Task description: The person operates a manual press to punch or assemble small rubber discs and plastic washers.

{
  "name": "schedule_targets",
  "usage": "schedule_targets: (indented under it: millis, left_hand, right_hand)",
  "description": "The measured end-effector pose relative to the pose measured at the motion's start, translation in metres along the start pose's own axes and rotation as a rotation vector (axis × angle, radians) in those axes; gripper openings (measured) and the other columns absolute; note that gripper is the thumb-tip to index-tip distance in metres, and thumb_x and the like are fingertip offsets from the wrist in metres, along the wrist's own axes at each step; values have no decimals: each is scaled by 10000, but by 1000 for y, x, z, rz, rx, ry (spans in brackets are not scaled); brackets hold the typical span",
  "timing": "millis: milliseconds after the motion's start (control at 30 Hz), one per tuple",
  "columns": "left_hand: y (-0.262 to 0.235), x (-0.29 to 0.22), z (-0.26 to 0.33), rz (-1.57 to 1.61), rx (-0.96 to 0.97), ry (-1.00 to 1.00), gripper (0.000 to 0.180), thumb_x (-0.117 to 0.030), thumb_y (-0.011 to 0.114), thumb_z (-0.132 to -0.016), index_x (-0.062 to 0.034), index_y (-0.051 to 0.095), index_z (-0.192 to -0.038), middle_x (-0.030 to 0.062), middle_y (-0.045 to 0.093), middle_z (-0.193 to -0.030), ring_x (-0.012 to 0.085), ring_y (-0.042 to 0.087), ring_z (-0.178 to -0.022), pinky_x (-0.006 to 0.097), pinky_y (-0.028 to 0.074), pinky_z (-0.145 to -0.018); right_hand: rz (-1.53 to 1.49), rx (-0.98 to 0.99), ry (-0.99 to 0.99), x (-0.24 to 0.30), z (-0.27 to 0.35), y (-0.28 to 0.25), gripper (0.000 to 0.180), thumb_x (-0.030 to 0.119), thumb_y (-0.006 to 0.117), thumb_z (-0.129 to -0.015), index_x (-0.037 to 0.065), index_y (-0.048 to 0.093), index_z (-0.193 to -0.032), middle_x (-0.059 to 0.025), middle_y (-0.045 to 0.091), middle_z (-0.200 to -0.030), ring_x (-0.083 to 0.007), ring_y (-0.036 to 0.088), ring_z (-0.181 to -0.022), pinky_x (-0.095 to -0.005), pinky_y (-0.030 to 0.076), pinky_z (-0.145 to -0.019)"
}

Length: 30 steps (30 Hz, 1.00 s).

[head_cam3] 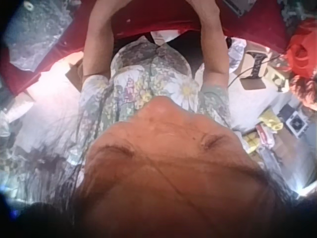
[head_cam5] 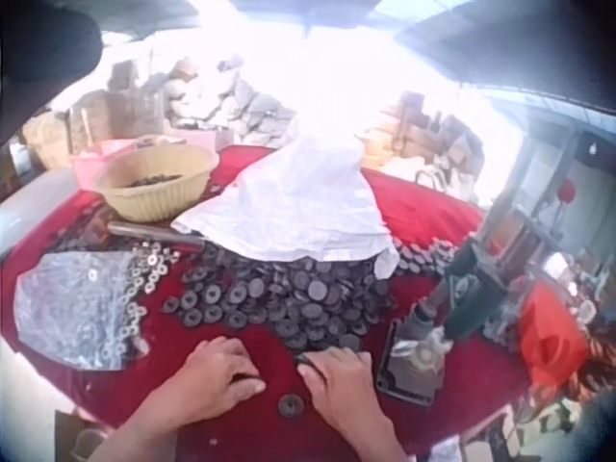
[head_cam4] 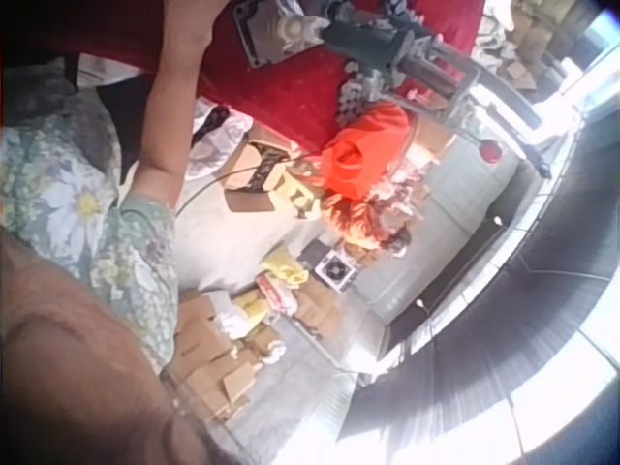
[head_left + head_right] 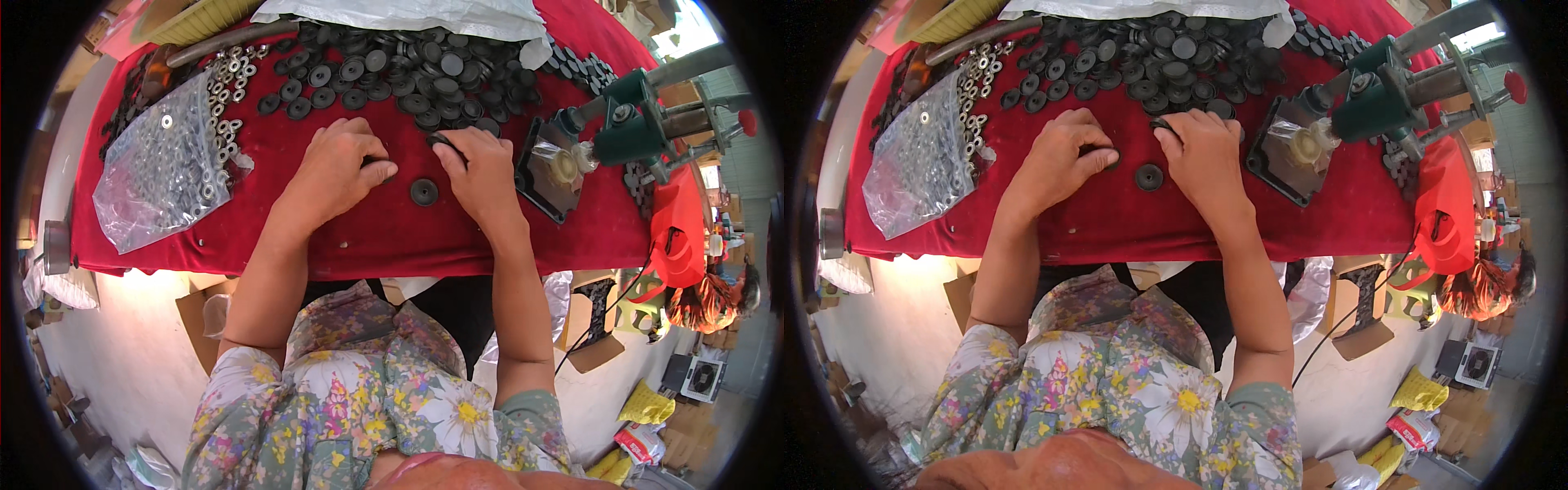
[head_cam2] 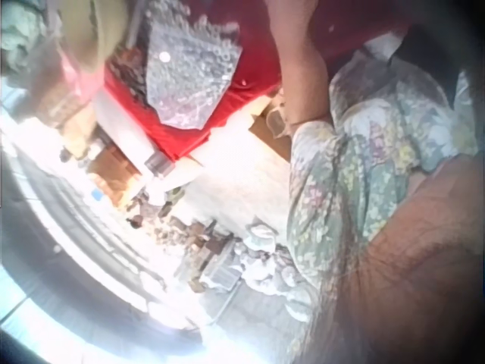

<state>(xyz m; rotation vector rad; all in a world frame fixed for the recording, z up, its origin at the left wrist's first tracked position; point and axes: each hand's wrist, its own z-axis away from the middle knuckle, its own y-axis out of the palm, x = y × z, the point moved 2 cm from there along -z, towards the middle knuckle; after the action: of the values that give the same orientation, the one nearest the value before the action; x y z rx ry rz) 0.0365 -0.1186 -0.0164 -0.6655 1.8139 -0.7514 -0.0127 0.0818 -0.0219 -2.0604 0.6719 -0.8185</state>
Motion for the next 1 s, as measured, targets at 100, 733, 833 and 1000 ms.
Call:
schedule_targets:
  millis: [100, 733, 833, 1000]
  left_hand:
    - [2, -2, -1, 65, -38, -41, 151, -115, 735, -784, -2, 706, -880, 115, 625, -878, 296, 595, -887, 385, 477, -781]
    - [20, -16, -1, -76, 15, 188, 331, -243, 746, -782, -35, 686, -1033, 87, 609, -1145, 289, 523, -1110, 428, 388, -951]
    - [23, -11, -3, -103, -53, 165, 271, -188, 746, -778, -44, 688, -1000, 72, 619, -1078, 278, 543, -1057, 426, 395, -925]
    - [21, 3, -4, -251, -213, 80, 181, -126, 722, -778, -58, 696, -944, 57, 633, -1011, 270, 566, -1013, 423, 404, -899]
  right_hand:
    - [-475, 107, 274, -2, 4, -2, 196, 201, 705, -827, 86, 710, -985, -78, 665, -874, -271, 621, -868, -424, 391, -801]
    - [-25, -221, 232, -21, 59, -30, 138, 104, 694, -823, 94, 705, -960, -63, 645, -877, -264, 614, -852, -402, 403, -774]
    - [89, -177, 184, -14, 58, -24, 149, 119, 711, -811, 108, 710, -960, -42, 633, -884, -243, 605, -874, -400, 389, -795]
    - [92, -101, 168, -1, 61, -21, 157, 118, 722, -799, 117, 715, -955, -24, 623, -879, -233, 599, -887, -398, 380, -808]
